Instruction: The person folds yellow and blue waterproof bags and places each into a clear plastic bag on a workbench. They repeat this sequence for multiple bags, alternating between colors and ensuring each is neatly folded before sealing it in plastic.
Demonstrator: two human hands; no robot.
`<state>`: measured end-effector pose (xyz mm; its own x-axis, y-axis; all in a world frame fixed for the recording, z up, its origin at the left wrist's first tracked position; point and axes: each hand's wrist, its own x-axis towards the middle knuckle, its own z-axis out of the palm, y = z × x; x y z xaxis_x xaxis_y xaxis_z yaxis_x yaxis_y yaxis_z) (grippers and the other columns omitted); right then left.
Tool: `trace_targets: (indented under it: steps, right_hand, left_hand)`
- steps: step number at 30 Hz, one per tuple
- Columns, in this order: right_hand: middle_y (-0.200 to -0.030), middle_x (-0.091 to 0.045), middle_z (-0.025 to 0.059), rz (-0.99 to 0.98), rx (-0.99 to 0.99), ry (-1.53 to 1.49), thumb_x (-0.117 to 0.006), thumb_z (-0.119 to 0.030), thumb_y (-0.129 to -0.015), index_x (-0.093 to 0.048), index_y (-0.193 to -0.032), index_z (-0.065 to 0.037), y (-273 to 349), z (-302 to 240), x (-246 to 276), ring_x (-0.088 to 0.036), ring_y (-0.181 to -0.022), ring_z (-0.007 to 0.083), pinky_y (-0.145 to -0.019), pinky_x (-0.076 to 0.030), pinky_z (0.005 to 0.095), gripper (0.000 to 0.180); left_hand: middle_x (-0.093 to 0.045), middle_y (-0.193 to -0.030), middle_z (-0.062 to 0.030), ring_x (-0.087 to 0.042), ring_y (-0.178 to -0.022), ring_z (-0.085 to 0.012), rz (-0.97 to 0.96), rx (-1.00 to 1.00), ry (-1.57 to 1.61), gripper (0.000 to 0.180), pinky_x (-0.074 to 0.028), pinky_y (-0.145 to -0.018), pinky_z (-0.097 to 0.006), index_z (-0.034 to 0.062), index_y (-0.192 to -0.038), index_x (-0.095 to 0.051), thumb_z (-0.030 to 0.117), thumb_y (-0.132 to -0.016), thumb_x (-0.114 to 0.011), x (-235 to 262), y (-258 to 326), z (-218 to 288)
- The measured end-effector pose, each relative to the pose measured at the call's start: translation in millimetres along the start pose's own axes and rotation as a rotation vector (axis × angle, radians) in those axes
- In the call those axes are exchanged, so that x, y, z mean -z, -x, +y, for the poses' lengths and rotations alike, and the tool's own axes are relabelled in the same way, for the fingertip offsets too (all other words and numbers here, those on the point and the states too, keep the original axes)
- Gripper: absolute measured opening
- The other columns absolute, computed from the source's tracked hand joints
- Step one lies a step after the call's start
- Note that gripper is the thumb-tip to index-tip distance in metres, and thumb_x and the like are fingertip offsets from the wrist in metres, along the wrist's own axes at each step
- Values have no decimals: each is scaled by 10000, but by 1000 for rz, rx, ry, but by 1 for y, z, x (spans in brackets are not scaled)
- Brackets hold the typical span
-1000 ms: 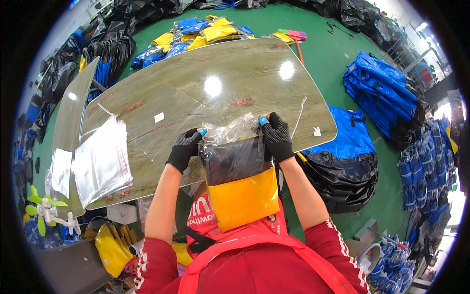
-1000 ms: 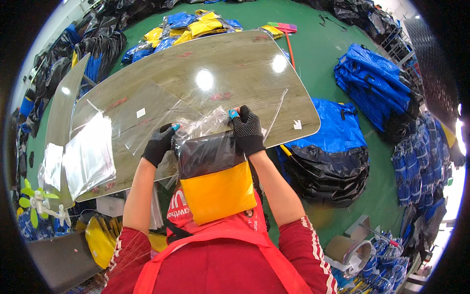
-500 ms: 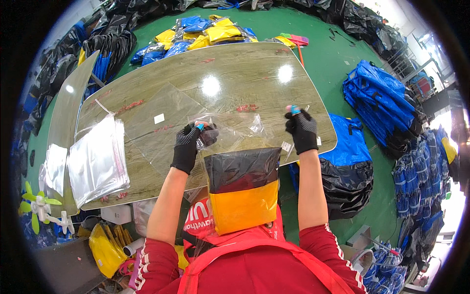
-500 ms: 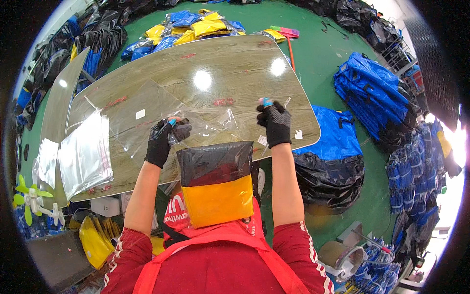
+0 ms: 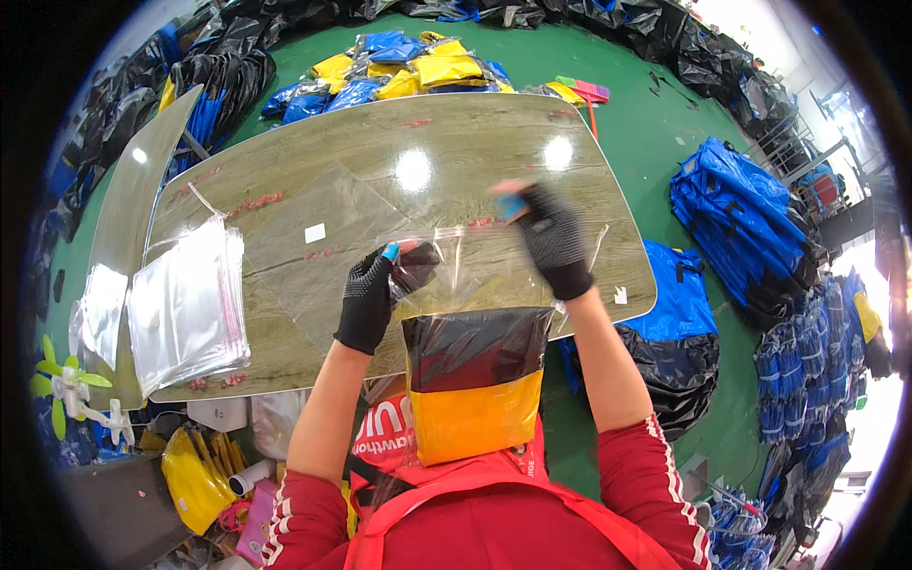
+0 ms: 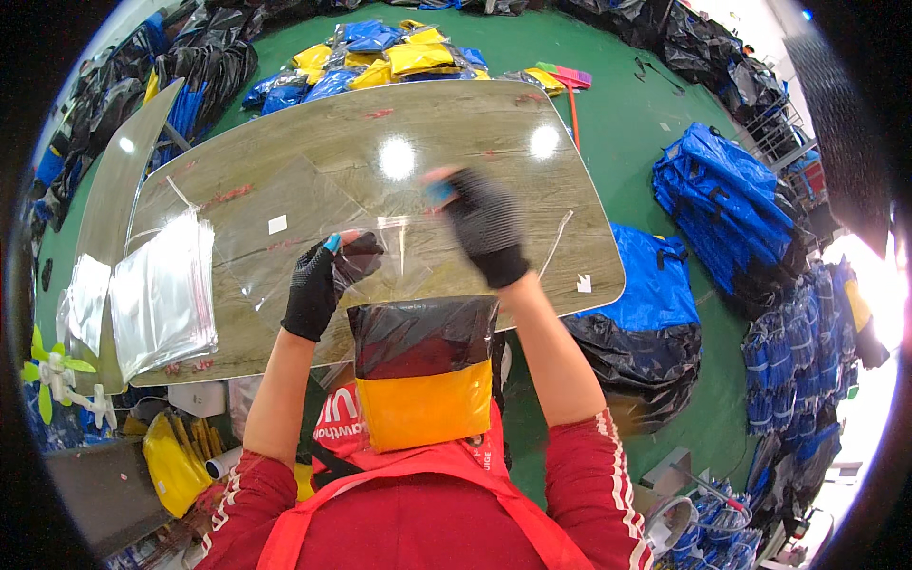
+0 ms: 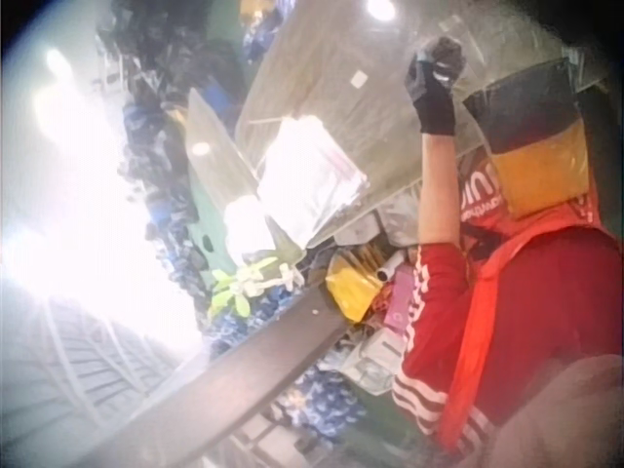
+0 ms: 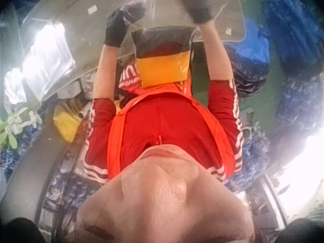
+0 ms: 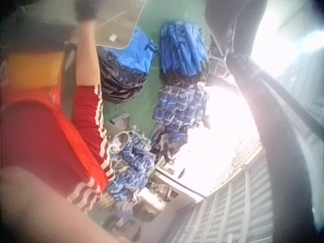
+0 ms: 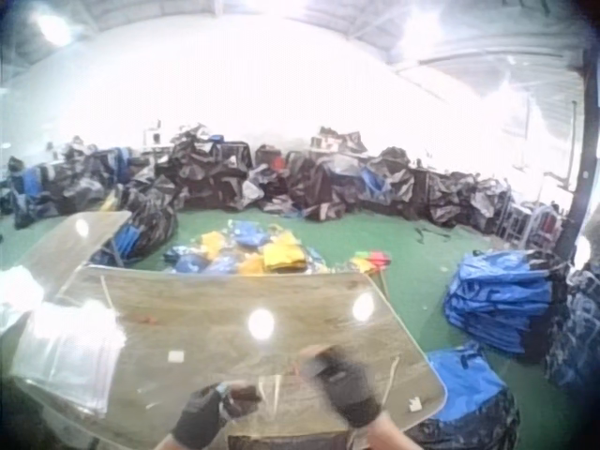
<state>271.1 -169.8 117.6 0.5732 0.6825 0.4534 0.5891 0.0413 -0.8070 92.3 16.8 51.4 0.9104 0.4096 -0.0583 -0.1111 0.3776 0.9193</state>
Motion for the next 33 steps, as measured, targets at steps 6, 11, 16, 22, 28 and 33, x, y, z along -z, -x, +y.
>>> trace_targets:
  steps: [6,11,16,22,28,33]
  right_hand:
    - [-830,-636,86,-441,437,604,-634,-218,-821,-698,-971,-177,-26,-24,-64,-633,-767,300,-651,-516,402,169]
    - [-788,-647,98,-528,554,688,-620,-241,-827,-682,-873,-120,-32,7,-62,-657,-749,287,-616,-539,432,144]
    - [-829,-666,183,-126,278,995,-542,-211,-877,-656,-950,-60,-77,-19,16,-644,-697,330,-637,-517,446,203]
    - [-645,-619,94,459,-544,19,-532,-279,-923,-654,-807,-62,-35,33,129,-616,-644,152,-518,-466,330,274]
    - [-1000,-666,114,-207,-902,-427,-630,-301,-916,-626,-1190,-53,44,70,62,-646,-798,145,-655,-515,276,369]
    - [-1378,-534,151,-410,-411,-393,-623,-224,-920,-662,-1171,-23,87,18,73,-507,-1272,245,-1063,-398,370,324]
  left_hand:
    - [-708,-966,-57,-589,-830,-76,25,-3,-319,324,-443,-747,-224,9,-1101,-678,273,-1003,-517,-6,8,17]
    - [-704,-1052,-80,-608,-959,-124,-132,-97,-519,324,-464,-873,-277,-15,-1174,-632,236,-1002,-519,-3,9,20]
    - [-695,-1075,-98,-651,-942,-150,-136,-12,-302,328,-495,-863,-288,-5,-1156,-640,252,-1003,-507,11,5,11]
    - [-707,-1027,-60,-631,-767,-104,72,74,-499,361,-518,-643,-271,34,-1113,-667,337,-975,-530,23,-1,21]
    - [-682,-1115,-117,-667,-825,-163,-87,210,-73,381,-531,-654,-288,45,-1195,-635,334,-980,-512,17,7,43]
    - [-551,-1336,-175,-529,-1244,-291,-358,-89,-517,389,-400,-1046,-406,-9,-1165,-622,314,-1006,-476,31,46,33]
